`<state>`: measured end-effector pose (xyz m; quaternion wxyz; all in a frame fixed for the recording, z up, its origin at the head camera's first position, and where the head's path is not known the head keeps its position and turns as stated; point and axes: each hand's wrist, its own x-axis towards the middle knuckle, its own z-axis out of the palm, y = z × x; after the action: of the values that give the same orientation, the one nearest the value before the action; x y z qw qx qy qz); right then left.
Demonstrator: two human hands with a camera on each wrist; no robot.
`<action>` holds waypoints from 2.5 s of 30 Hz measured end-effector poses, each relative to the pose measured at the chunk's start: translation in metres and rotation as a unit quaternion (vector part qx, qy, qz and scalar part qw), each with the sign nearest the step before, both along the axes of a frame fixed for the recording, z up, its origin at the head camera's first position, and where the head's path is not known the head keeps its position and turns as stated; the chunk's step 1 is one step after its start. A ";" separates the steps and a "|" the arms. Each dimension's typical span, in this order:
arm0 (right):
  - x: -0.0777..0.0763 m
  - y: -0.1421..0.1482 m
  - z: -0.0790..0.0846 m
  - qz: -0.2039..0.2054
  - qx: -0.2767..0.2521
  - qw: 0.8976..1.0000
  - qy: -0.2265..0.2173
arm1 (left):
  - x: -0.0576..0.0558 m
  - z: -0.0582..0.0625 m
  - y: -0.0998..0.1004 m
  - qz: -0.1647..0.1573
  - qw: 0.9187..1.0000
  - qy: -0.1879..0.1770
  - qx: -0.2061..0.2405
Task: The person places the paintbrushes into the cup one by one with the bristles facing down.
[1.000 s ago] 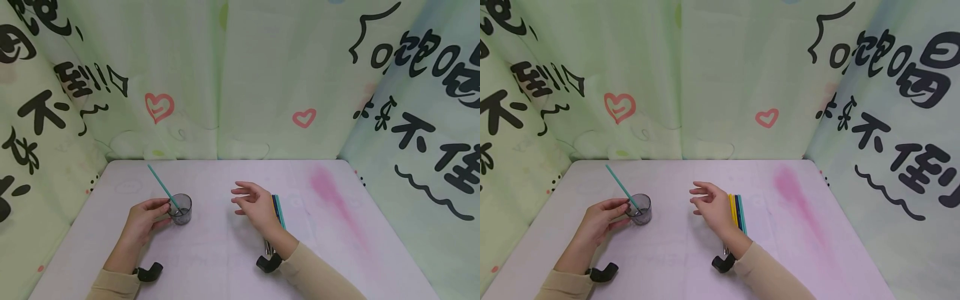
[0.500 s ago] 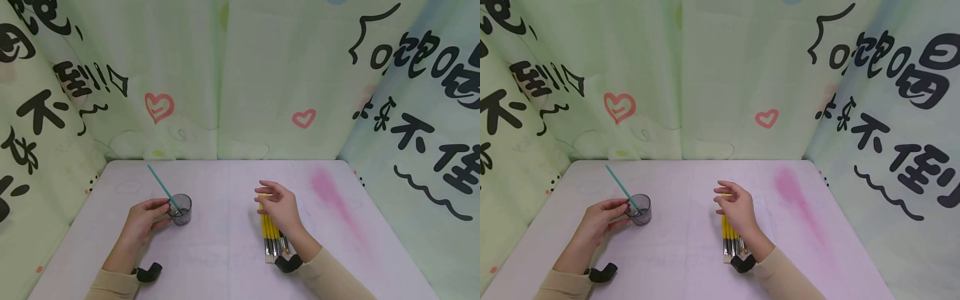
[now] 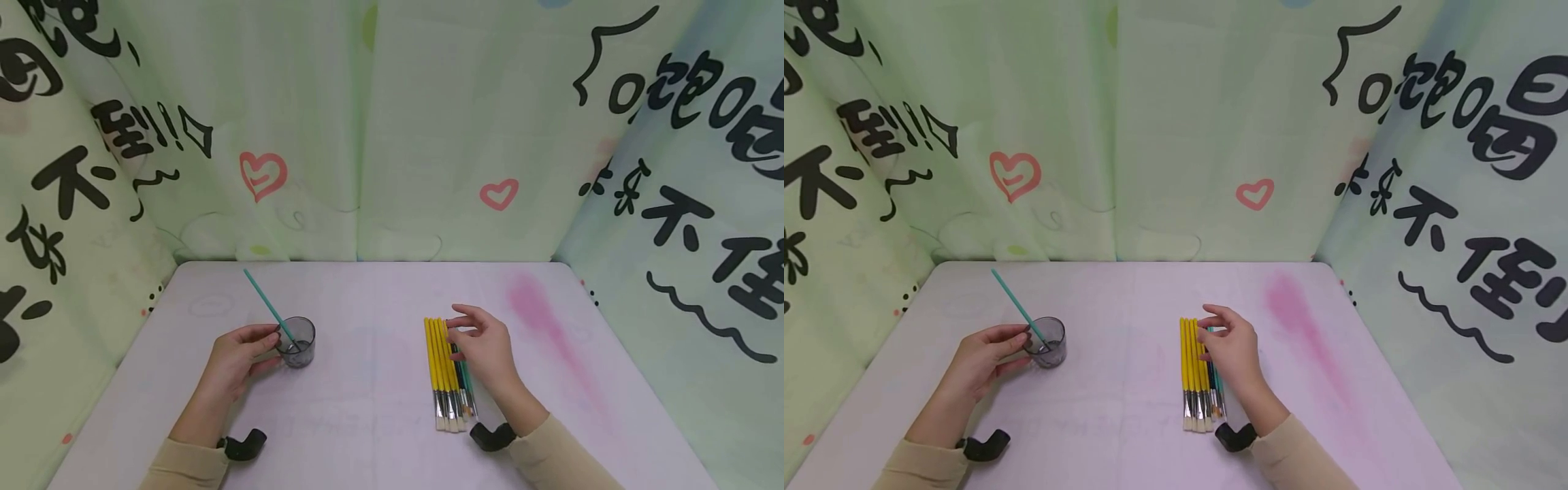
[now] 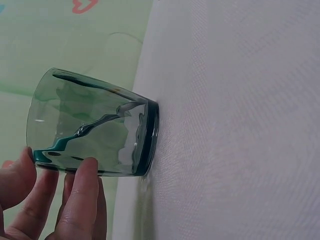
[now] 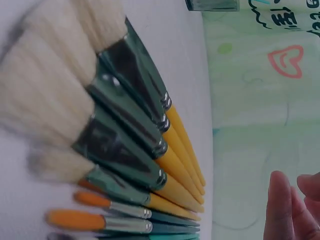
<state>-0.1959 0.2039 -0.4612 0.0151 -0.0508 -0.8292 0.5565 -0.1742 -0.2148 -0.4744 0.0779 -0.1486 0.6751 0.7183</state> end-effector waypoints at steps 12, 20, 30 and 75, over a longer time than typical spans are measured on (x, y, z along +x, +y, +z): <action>-0.003 0.019 -0.003 -0.032 0.077 0.996 -0.032 | 0.000 0.000 0.000 0.000 1.000 0.001 0.012; -0.007 0.024 -0.010 -0.028 0.127 0.989 -0.073 | -0.001 -0.001 -0.001 -0.002 1.000 0.003 0.014; -0.009 0.026 -0.021 0.000 0.162 0.981 -0.105 | 0.000 0.000 0.000 0.001 1.000 0.000 0.008; -0.031 0.016 -0.015 0.047 0.333 0.932 -0.132 | 0.000 -0.002 0.000 0.003 1.000 -0.003 0.020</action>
<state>-0.2267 0.2194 -0.4762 -0.1051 -0.0767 -0.9629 0.2363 -0.1746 -0.2150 -0.4761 0.0805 -0.1509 0.6600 0.7316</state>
